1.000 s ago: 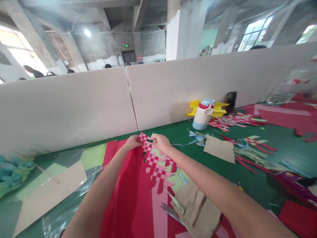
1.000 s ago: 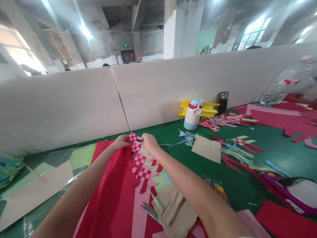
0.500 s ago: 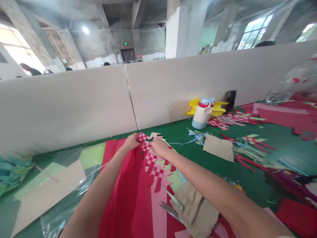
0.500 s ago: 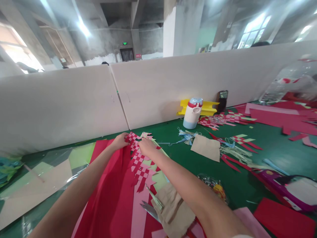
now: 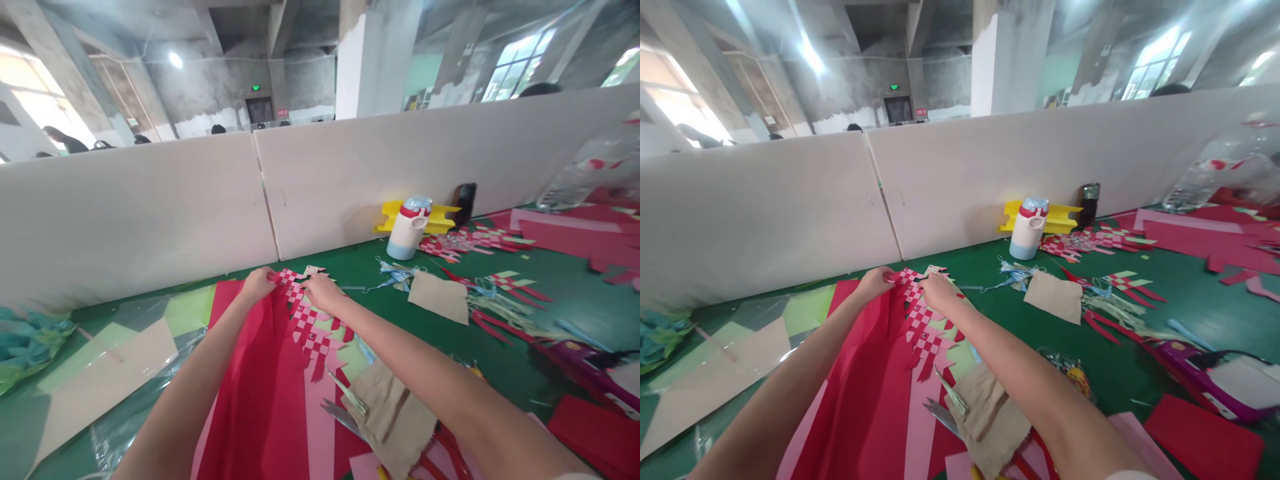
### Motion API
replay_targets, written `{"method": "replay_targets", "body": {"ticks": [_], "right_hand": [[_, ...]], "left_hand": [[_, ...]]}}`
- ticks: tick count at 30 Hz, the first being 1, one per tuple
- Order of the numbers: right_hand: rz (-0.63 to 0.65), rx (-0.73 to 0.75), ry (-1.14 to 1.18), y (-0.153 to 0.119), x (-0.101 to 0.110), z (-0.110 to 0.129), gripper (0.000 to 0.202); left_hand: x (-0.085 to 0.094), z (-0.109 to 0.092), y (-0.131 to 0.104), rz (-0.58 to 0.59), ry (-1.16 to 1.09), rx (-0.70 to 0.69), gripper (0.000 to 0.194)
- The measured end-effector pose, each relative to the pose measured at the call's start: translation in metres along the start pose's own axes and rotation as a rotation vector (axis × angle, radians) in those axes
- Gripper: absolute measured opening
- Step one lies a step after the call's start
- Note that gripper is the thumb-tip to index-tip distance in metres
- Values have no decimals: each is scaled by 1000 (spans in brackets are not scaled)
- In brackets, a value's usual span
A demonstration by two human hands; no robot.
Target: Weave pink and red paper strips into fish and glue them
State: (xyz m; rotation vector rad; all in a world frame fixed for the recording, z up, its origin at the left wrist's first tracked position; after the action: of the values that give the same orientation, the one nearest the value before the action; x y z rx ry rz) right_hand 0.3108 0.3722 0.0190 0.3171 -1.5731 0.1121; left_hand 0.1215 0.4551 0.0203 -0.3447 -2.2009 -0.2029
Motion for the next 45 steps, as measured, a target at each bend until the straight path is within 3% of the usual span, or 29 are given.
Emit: {"method": "replay_targets", "body": {"ticks": [6, 11, 16, 22, 28, 34, 37, 40, 43, 45], "right_hand": [[-29, -49, 52, -10, 9, -7, 31], [-41, -72, 123, -31, 29, -5, 28], [-9, -91, 214, -67, 45, 2, 27], [25, -66, 283, -124, 51, 19, 32], [-16, 10, 337, -182, 54, 54, 30], [-39, 92, 437, -231, 58, 88, 29], [-47, 102, 495, -247, 64, 103, 28], [-41, 127, 552, -254, 70, 124, 25], [-33, 154, 630, -257, 74, 151, 23], [-25, 164, 684, -258, 75, 168, 23]], "left_hand": [[7, -8, -19, 63, 25, 32, 31], [15, -20, -48, 148, 35, 52, 32], [14, -33, -101, 232, -4, 75, 31], [3, -47, -185, 280, 2, 98, 27], [-13, -60, -266, 142, 37, 50, 13], [-21, -66, -337, 17, 110, 79, 22], [-10, -59, -374, -88, 171, 127, 26], [10, -39, -407, -268, 269, 267, 35], [28, -13, -426, -430, 348, 453, 53], [35, 2, -429, -449, 363, 522, 56]]}}
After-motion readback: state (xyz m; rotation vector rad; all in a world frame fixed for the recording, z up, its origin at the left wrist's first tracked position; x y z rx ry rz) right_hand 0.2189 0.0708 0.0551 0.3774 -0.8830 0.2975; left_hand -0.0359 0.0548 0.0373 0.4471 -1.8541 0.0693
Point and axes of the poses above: each hand's wrist, its own y-axis towards the middle knuckle, its own x-axis out of the back of the hand, z = x × y, the point moved 2 cm from there along y, towards the middle knuckle, and after that the axes turned 14 degrees about -y, right-handed, at the moved point
